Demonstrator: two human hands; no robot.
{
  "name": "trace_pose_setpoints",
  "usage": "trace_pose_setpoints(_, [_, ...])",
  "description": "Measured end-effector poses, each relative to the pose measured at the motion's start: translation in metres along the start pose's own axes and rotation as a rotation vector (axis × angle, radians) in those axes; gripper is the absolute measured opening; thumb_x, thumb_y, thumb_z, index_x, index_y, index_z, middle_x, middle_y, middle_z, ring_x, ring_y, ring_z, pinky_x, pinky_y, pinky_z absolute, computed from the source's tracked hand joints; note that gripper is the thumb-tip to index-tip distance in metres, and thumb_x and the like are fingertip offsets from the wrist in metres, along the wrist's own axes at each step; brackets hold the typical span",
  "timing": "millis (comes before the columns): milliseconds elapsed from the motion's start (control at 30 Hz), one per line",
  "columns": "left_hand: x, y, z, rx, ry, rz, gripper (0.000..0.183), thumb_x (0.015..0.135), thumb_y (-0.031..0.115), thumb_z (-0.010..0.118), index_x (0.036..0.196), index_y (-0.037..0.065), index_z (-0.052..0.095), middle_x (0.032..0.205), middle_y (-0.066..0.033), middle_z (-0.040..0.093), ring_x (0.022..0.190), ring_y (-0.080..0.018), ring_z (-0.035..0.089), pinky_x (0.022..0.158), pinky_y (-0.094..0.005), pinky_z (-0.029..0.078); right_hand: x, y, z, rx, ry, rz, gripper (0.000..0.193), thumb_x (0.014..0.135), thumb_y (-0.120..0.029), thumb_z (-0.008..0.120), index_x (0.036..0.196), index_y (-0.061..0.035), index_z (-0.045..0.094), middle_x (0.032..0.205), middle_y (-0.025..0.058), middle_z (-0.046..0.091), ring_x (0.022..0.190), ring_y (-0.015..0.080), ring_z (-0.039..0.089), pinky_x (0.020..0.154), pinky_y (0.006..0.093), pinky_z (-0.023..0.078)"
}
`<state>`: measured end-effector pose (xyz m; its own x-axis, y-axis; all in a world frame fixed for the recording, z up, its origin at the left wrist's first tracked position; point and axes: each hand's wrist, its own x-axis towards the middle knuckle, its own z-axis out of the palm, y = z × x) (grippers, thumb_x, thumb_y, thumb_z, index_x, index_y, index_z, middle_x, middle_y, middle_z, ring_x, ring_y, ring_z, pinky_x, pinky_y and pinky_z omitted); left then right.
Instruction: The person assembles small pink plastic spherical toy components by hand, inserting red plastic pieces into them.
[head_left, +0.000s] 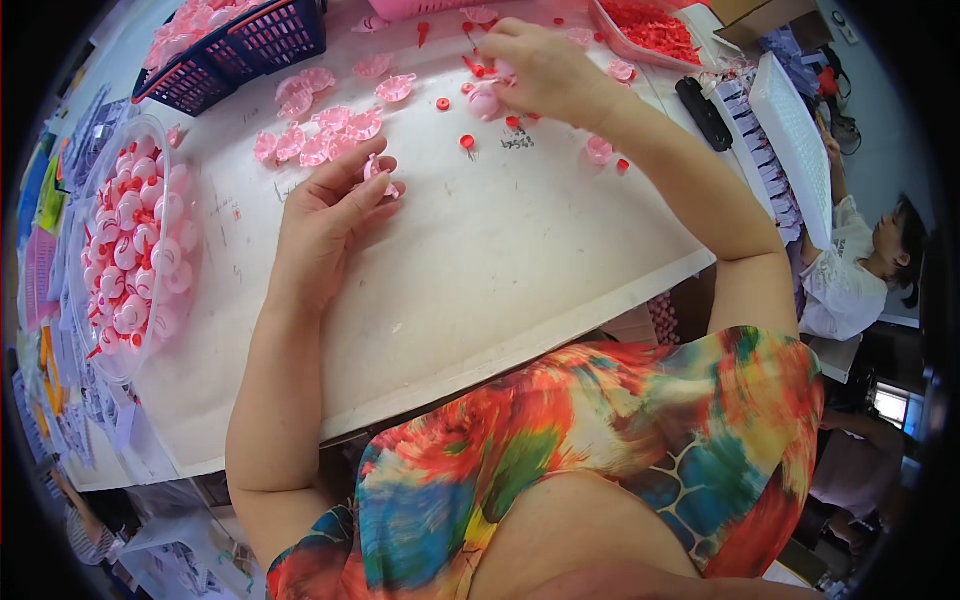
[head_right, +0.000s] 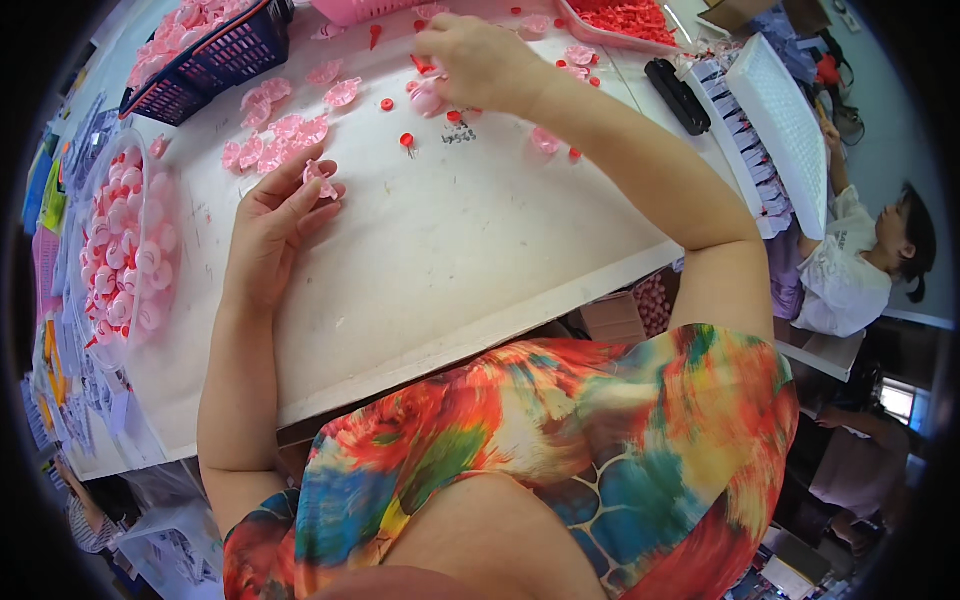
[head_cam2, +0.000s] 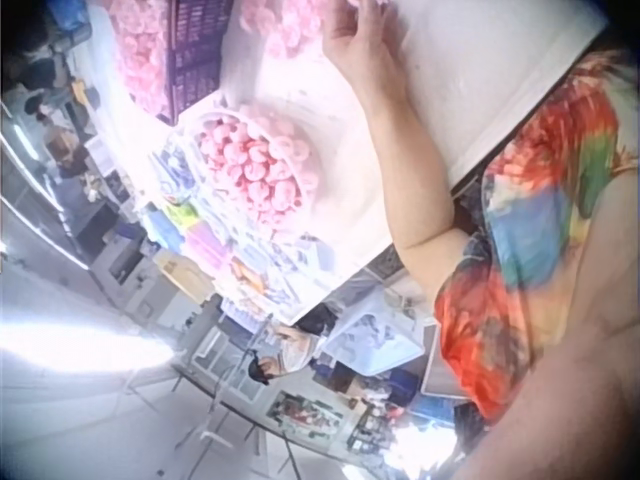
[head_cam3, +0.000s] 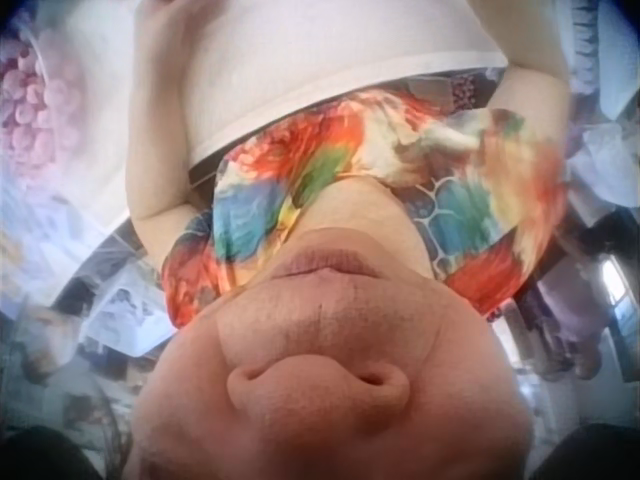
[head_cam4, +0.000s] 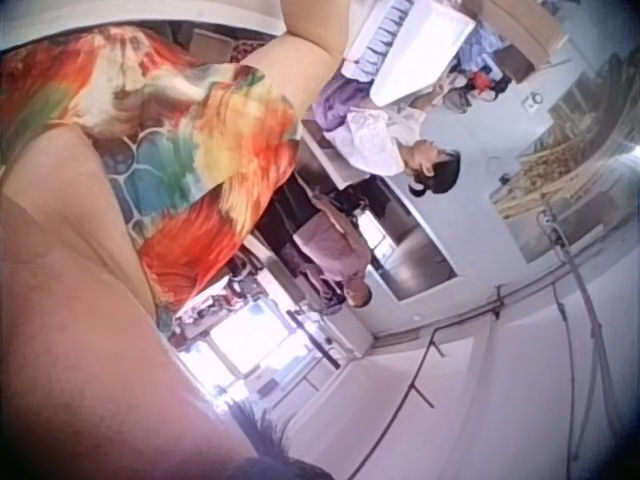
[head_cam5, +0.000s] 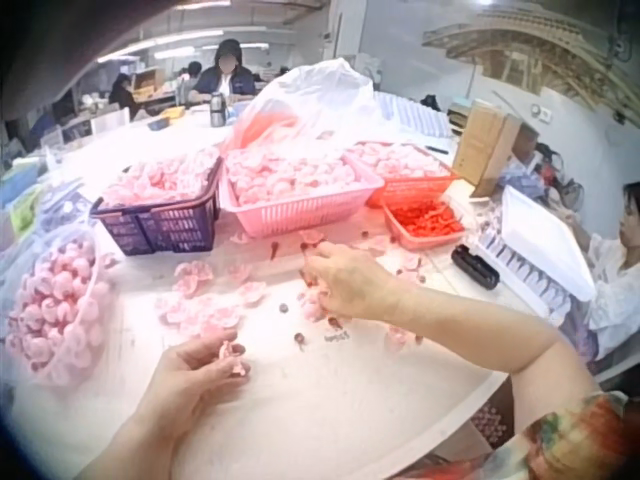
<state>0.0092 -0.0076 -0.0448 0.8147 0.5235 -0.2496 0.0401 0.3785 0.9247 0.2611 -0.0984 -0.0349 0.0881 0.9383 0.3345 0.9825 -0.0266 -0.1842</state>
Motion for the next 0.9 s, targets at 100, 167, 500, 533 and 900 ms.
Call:
trace_pose_setpoints(100, [0.001, -0.004, -0.005, 0.003, -0.002, 0.001, 0.039, 0.082, 0.009, 0.056, 0.119, 0.004, 0.047, 0.106, -0.0088, 0.052, 0.088, -0.0127, 0.057, 0.075, -0.0218, 0.049, 0.014, -0.026, 0.014, 0.045, -0.008, -0.096, 0.02, 0.066, -0.009, 0.06, 0.086, -0.0082, 0.054, 0.09, 0.0063, 0.05, 0.088, 0.0238, 0.053, 0.069, 0.0368, 0.046])
trace_pose_setpoints(167, [0.001, -0.004, -0.005, -0.011, 0.002, -0.013, 0.039, 0.081, 0.009, 0.057, 0.118, 0.004, 0.047, 0.106, -0.0084, 0.052, 0.088, -0.0127, 0.057, 0.075, -0.0219, 0.049, 0.022, -0.028, 0.017, 0.026, -0.005, -0.075, 0.02, 0.067, -0.011, 0.06, 0.086, -0.0083, 0.054, 0.091, 0.0061, 0.05, 0.088, 0.0237, 0.053, 0.07, 0.0374, 0.045])
trace_pose_setpoints(500, [0.002, -0.003, -0.007, -0.036, 0.005, -0.047, 0.039, 0.079, 0.008, 0.059, 0.117, 0.005, 0.049, 0.104, -0.007, 0.053, 0.087, -0.0131, 0.057, 0.074, -0.0224, 0.05, 0.021, 0.013, -0.002, -0.083, -0.037, 0.206, 0.024, 0.074, -0.027, 0.058, 0.092, -0.0111, 0.06, 0.095, 0.0059, 0.055, 0.094, 0.0242, 0.052, 0.077, 0.0364, 0.043])
trace_pose_setpoints(533, [0.002, -0.004, -0.008, -0.037, 0.008, -0.046, 0.039, 0.079, 0.008, 0.059, 0.117, 0.005, 0.049, 0.104, -0.007, 0.053, 0.087, -0.0131, 0.057, 0.074, -0.0224, 0.05, 0.027, 0.014, -0.004, -0.082, -0.038, 0.204, 0.024, 0.074, -0.027, 0.058, 0.092, -0.0111, 0.06, 0.095, 0.0059, 0.055, 0.094, 0.0242, 0.052, 0.077, 0.0364, 0.043])
trace_pose_setpoints(900, [0.002, -0.001, -0.006, -0.051, -0.039, -0.044, 0.04, 0.08, 0.011, 0.059, 0.118, 0.004, 0.048, 0.105, -0.0077, 0.053, 0.088, -0.0126, 0.057, 0.076, -0.0228, 0.049, 0.064, 0.072, 0.024, 0.395, -0.143, 0.42, 0.035, 0.079, -0.022, 0.06, 0.105, -0.0001, 0.056, 0.091, 0.0094, 0.06, 0.083, 0.0163, 0.057, 0.074, 0.0284, 0.045])
